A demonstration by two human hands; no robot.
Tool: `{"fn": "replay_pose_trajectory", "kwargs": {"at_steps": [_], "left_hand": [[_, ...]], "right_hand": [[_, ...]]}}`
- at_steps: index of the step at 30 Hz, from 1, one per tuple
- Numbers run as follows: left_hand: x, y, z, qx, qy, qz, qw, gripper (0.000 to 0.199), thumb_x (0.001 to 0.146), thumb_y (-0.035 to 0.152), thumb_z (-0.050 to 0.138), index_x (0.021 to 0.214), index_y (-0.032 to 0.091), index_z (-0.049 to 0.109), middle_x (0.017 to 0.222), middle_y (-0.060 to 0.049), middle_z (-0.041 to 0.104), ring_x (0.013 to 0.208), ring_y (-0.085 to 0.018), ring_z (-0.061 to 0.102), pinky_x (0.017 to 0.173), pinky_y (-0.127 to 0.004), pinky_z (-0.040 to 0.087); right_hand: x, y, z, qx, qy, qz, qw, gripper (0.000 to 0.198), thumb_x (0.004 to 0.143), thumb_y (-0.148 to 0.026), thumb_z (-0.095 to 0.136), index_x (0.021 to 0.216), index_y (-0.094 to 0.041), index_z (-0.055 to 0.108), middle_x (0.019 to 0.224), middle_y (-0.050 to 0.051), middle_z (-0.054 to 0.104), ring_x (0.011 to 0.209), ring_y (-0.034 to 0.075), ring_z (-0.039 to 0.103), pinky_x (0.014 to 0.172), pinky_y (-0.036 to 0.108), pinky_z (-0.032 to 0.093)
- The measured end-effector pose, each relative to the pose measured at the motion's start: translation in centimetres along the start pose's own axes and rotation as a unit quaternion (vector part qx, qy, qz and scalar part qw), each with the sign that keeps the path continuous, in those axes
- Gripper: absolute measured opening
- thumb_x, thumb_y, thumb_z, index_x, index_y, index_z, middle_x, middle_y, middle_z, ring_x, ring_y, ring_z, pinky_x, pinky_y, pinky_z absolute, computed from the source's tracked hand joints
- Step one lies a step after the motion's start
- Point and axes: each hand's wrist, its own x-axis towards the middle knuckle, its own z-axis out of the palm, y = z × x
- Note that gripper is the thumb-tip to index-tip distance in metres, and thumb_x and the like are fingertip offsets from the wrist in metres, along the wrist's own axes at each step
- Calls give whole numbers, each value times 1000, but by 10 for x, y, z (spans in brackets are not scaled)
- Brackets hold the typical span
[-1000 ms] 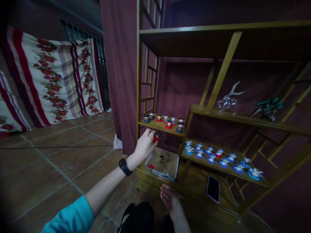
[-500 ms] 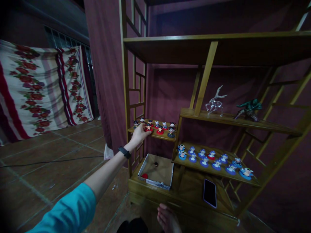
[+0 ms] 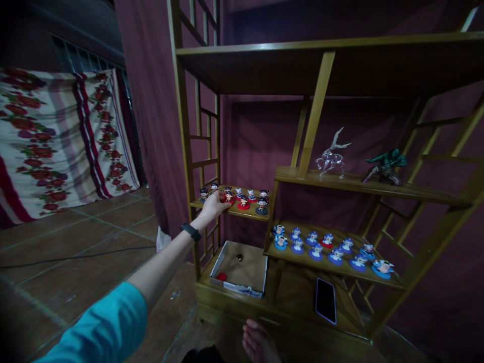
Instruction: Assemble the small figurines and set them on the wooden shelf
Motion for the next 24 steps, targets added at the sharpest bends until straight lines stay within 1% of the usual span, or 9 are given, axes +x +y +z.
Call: {"fn": "replay_pose_trajectory", "kwargs": {"at_steps": [6, 9, 13, 19, 22, 24], "left_hand": [[5, -10, 4, -30, -12, 17, 999, 52, 60, 38, 71, 103, 15, 53, 97, -7, 66, 86, -18, 61, 73, -27, 44], [5, -13, 5, -40, -13, 24, 999, 55, 60, 38, 71, 105, 15, 53, 97, -7, 66, 86, -18, 62, 73, -27, 45], [4, -12, 5, -45, -12, 12, 999, 54, 58, 38, 73, 104, 16, 54, 97, -6, 67, 87, -19, 62, 74, -27, 45], [0, -7, 7, -76, -3, 6, 997, 52, 58, 33, 74, 104, 16, 55, 95, -6, 66, 87, -19, 61, 79, -30, 46], [-7, -4, 6, -100, 21, 47, 994, 50, 62, 31, 71, 106, 16, 53, 99, -7, 65, 92, -19, 60, 83, -31, 45], [-18, -4, 2, -116, 61, 91, 987, 45, 68, 28, 66, 109, 16, 52, 105, -7, 62, 97, -18, 58, 87, -31, 44]], "right_hand": [[-2, -2, 7, 9, 0, -11, 1000, 40, 44, -35, 81, 79, -19, 70, 92, 10, 70, 105, 27, 58, 96, 40, 39], [-2, -3, 10, 9, -4, -21, 1000, 41, 47, -36, 80, 83, -19, 70, 95, 10, 69, 105, 26, 58, 95, 39, 39], [-4, -6, 17, 8, -6, -24, 1000, 39, 50, -34, 79, 84, -18, 69, 97, 10, 69, 103, 25, 59, 95, 38, 39], [-8, -13, 25, -14, -5, -52, 999, 40, 54, -36, 77, 88, -16, 69, 98, 12, 68, 101, 27, 59, 95, 42, 38], [-2, -18, 26, -27, 10, -65, 997, 41, 54, -35, 77, 89, -16, 68, 97, 12, 68, 98, 26, 61, 92, 41, 40], [9, -23, 27, -31, 35, -63, 997, 40, 53, -33, 77, 87, -16, 68, 93, 11, 69, 93, 24, 63, 88, 38, 43]]}}
